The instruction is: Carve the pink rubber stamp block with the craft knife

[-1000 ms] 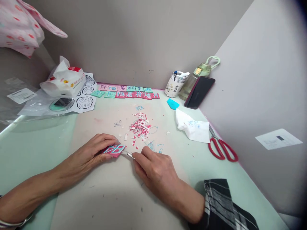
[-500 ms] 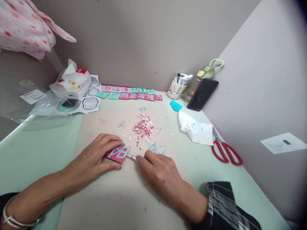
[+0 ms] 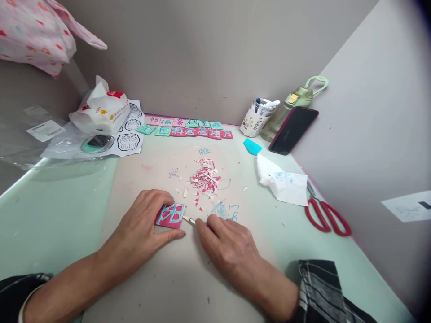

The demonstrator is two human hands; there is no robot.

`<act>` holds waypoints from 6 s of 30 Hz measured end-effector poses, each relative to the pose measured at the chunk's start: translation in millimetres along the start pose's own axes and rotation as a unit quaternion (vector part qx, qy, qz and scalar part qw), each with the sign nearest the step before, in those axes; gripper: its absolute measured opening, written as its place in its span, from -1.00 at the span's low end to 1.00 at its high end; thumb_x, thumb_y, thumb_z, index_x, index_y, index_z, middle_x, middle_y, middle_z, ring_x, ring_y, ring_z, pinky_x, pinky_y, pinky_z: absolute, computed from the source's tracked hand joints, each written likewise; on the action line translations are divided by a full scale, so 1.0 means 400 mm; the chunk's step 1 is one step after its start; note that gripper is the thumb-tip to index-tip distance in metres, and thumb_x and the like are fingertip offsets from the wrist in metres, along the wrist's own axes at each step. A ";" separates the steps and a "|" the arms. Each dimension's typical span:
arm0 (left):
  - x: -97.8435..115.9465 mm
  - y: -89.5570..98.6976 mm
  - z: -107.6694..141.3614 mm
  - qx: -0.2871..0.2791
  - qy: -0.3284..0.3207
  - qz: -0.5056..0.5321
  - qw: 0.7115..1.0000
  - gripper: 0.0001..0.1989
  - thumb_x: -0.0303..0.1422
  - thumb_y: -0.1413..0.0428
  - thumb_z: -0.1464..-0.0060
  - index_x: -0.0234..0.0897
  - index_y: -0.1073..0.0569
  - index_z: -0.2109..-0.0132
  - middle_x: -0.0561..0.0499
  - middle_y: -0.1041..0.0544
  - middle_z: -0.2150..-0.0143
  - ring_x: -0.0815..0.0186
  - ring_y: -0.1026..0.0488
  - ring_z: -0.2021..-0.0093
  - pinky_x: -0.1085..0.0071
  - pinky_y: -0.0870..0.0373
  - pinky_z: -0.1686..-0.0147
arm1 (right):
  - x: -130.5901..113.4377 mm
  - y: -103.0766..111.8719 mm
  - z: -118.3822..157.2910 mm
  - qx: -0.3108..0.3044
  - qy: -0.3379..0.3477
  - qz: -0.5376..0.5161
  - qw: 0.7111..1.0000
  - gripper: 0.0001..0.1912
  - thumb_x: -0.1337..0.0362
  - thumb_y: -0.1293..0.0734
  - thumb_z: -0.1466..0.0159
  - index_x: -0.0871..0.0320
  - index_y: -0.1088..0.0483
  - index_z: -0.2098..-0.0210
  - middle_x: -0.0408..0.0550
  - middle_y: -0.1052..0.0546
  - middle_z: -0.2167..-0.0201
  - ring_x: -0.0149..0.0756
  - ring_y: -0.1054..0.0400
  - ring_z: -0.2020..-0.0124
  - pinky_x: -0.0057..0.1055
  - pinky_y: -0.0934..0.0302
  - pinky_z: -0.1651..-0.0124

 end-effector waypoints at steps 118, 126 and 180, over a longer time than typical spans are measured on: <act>0.015 0.003 0.033 0.033 0.085 0.076 0.993 -0.45 -0.36 -0.26 -0.02 -0.25 -0.34 -0.17 -0.14 -0.43 -0.09 -0.05 -0.32 -0.14 -0.06 -0.25 -0.15 | 0.013 -0.037 -0.119 -0.031 -0.236 -0.410 0.880 -0.83 0.27 -0.23 -0.38 0.11 -0.28 0.37 -0.14 -0.32 0.39 -0.31 -0.18 0.35 -0.37 -0.05 0.29; 0.034 -0.003 0.029 -0.022 0.077 0.120 0.990 -0.43 -0.39 -0.28 -0.05 -0.16 -0.35 -0.21 -0.10 -0.46 -0.20 -0.02 -0.33 -0.21 -0.01 -0.28 -0.20 | 0.016 -0.044 -0.118 -0.048 -0.250 -0.597 0.761 -0.75 0.09 -0.31 -0.40 0.15 -0.38 0.26 -0.21 -0.30 0.46 -0.40 -0.13 0.46 -0.43 -0.06 0.38; -0.005 0.019 0.061 -0.053 0.005 0.075 0.996 -0.66 -0.42 -0.24 -0.14 -0.08 -0.43 -0.04 -0.01 -0.47 -0.08 0.04 -0.35 -0.18 0.13 -0.37 -0.12 | 0.066 0.014 -0.039 -0.027 -0.211 -0.293 0.932 -0.74 0.32 -0.18 -0.45 0.10 -0.48 0.01 -0.06 -0.43 0.34 -0.27 -0.32 0.36 -0.35 -0.18 0.32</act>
Point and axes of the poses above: each hand's wrist, its own z-axis away from the middle knuckle, its own y-axis out of the back of the hand, x = y × z, the point moved 3 cm from there along -z, towards the middle knuckle
